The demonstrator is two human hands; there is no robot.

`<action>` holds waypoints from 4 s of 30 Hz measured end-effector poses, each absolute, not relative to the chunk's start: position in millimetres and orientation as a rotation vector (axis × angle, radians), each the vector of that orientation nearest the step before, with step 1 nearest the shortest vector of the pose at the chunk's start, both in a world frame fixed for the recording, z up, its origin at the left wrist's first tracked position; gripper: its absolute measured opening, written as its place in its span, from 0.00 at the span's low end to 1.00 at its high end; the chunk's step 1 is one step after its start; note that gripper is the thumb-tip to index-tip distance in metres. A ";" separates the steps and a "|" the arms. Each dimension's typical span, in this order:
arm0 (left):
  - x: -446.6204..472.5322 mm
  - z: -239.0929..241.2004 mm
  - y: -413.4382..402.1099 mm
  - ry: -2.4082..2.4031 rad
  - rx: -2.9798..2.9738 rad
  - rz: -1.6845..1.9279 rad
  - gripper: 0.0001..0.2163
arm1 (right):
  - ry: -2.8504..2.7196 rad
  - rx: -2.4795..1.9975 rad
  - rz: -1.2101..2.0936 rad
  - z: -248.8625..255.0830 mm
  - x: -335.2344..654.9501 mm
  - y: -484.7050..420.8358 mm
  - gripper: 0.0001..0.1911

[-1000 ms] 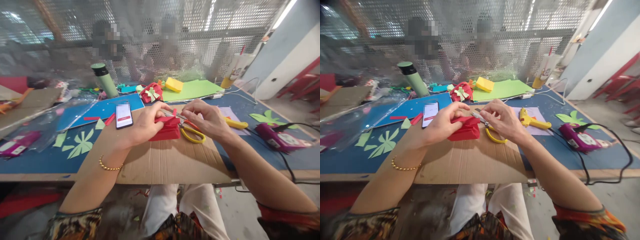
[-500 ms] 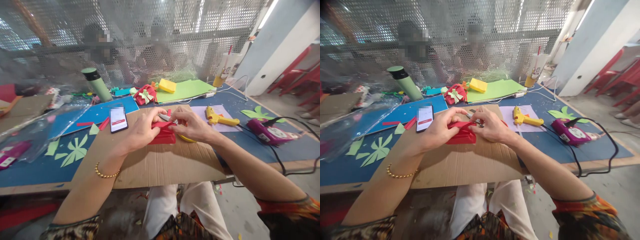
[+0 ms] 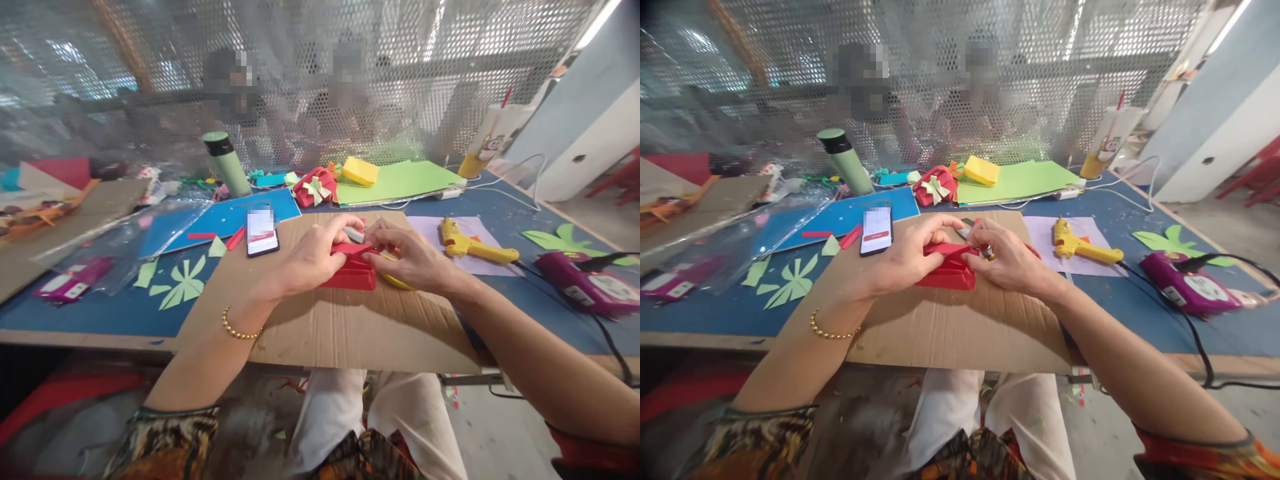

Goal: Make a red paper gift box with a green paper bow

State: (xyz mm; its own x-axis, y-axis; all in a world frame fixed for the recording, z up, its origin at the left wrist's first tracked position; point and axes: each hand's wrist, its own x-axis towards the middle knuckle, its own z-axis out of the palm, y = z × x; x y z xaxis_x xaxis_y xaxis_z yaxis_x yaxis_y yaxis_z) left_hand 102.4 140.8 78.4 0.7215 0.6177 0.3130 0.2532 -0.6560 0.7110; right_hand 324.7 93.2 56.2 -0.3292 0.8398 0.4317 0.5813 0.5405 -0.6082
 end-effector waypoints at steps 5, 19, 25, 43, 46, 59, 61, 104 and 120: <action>104.1 76.9 139.0 0.634 2.296 0.710 0.23 | -2.025 -1.150 0.456 56.9 324.8 93.1 0.09; 104.7 75.6 140.1 0.632 2.321 0.734 0.22 | -2.001 -1.137 0.442 55.4 322.8 91.7 0.13; 104.0 73.5 142.7 0.635 2.346 0.771 0.24 | -2.024 -1.149 0.444 56.4 326.3 92.8 0.12; 104.5 75.7 137.7 0.627 2.337 0.718 0.23 | -2.014 -1.096 0.436 54.2 319.1 91.8 0.15; 105.4 75.6 137.1 0.626 2.326 0.704 0.24 | -2.029 -1.104 0.441 53.3 316.4 90.8 0.12; 104.9 77.1 137.7 0.650 2.313 0.713 0.24 | -2.040 -1.090 0.463 57.4 324.1 91.2 0.11; 105.7 76.4 137.8 0.643 2.313 0.703 0.24 | -2.038 -1.083 0.472 57.1 323.0 90.9 0.11; 98.8 76.1 158.7 0.842 2.047 1.009 0.16 | -1.823 -0.929 0.819 46.0 325.5 94.7 0.51; 85.1 97.5 172.2 0.640 1.692 1.308 0.22 | -1.433 -0.873 0.979 39.4 318.0 102.3 0.43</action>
State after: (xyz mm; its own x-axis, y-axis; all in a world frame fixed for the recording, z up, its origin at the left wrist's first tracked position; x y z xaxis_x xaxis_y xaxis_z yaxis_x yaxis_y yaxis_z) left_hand 85.1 172.2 97.5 0.3134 0.8132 0.4905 -0.1121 -0.4812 0.8694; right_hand 318.0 102.3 39.4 -0.0884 0.9214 0.3784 -0.0177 0.3784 -0.9255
